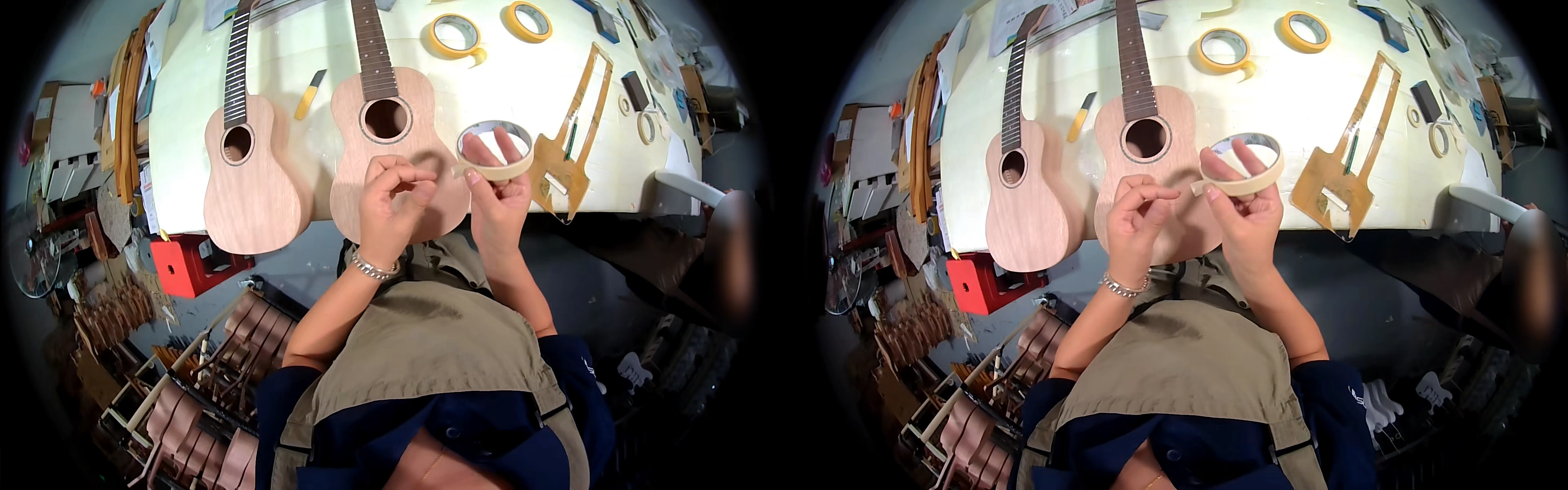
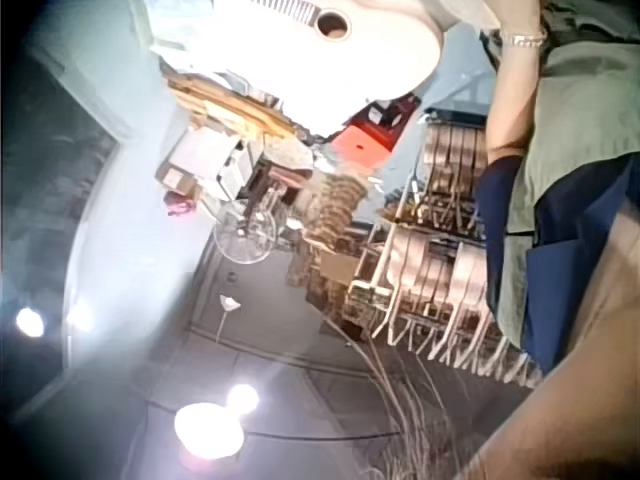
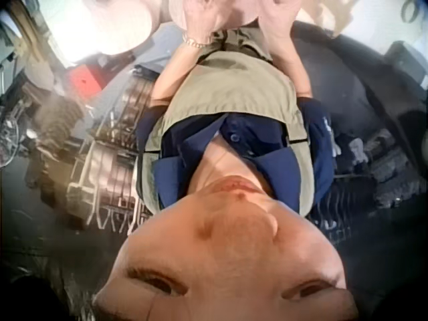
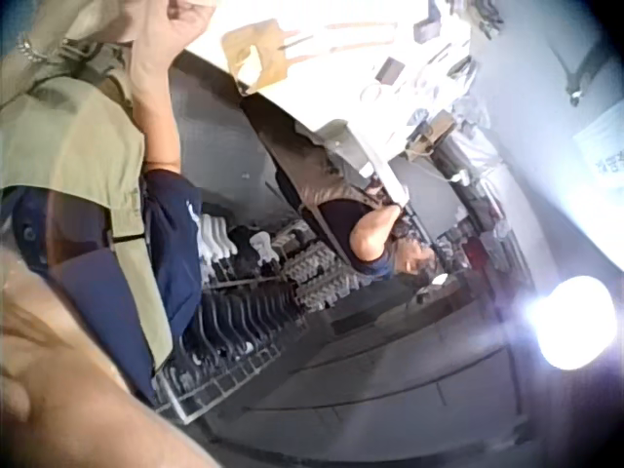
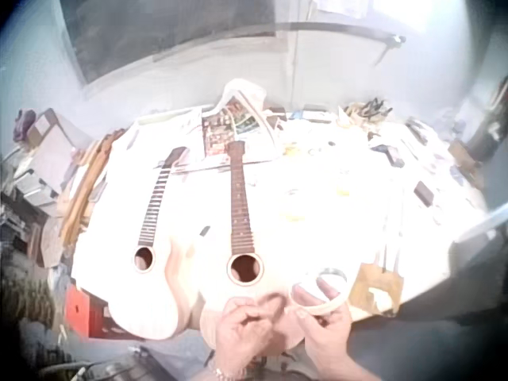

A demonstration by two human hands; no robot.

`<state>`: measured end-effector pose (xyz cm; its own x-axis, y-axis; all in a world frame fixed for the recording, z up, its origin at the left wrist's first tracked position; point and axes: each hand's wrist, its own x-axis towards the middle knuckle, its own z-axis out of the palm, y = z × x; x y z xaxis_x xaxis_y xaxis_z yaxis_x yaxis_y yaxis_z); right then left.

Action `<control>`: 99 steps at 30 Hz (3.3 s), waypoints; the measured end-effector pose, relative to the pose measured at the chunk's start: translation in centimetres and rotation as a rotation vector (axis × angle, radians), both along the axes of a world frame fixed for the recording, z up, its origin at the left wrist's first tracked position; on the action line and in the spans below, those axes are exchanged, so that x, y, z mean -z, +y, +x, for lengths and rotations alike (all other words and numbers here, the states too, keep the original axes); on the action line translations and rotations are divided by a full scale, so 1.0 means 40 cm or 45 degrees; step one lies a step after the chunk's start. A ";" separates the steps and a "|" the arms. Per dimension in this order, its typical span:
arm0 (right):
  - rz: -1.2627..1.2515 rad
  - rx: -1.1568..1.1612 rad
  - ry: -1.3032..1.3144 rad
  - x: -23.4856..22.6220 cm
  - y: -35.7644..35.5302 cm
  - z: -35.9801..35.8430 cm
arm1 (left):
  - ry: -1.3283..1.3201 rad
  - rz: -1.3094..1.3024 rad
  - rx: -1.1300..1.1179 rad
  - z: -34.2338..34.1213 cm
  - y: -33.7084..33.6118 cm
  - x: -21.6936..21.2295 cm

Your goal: The person applies masking tape to the fretboard of an acoustic guitar neck. They use a wooden template and a pencil to mark the guitar body, then apply masking tape to the body. The person repeats this process for multiple guitars, placing finished necks on a rack.

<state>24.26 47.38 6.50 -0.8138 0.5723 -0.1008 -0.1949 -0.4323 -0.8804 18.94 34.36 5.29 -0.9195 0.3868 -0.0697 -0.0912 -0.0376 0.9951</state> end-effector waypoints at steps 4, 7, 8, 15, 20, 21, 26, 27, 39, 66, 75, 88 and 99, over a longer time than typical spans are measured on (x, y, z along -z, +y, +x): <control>0.021 -0.053 -0.112 0.017 -0.051 0.037 | -0.095 0.061 -0.014 0.017 0.010 0.029; -0.567 -0.261 0.295 0.016 -0.051 0.048 | -0.117 -0.030 -0.002 0.032 -0.039 0.045; -0.969 -0.391 0.577 0.051 -0.034 0.061 | -0.120 -0.075 0.005 0.027 -0.064 0.052; 2.011 0.007 -0.413 0.122 0.039 0.032 | 0.510 -0.966 -0.133 -0.019 -0.135 0.113; 1.899 -0.027 -0.372 0.164 0.033 0.013 | 0.588 -1.024 -0.170 -0.036 -0.118 0.124; 1.903 -0.037 -0.370 0.166 0.032 0.010 | 0.600 -1.018 -0.177 -0.037 -0.119 0.126; 2.009 -0.005 -0.342 0.180 0.030 0.003 | 0.633 -1.033 -0.200 -0.035 -0.117 0.126; 2.031 0.000 -0.346 0.186 0.030 0.004 | 0.650 -1.037 -0.195 -0.035 -0.117 0.127; 1.996 0.011 -0.373 0.196 0.027 0.007 | 0.988 -1.725 -0.016 0.022 -0.168 0.096; 1.859 0.066 -0.283 0.216 0.043 0.007 | -0.661 -0.519 0.386 -0.056 -0.019 0.069; 1.817 -0.233 0.259 0.155 -0.044 0.057 | -0.483 -0.667 0.483 -0.080 -0.011 0.082; 0.147 0.028 0.127 0.063 -0.402 -0.153 | 0.290 -1.451 -0.271 -0.575 -0.917 0.194; 0.434 -0.029 0.233 0.087 -0.668 -0.235 | 0.036 -0.250 0.061 -0.268 -0.642 0.026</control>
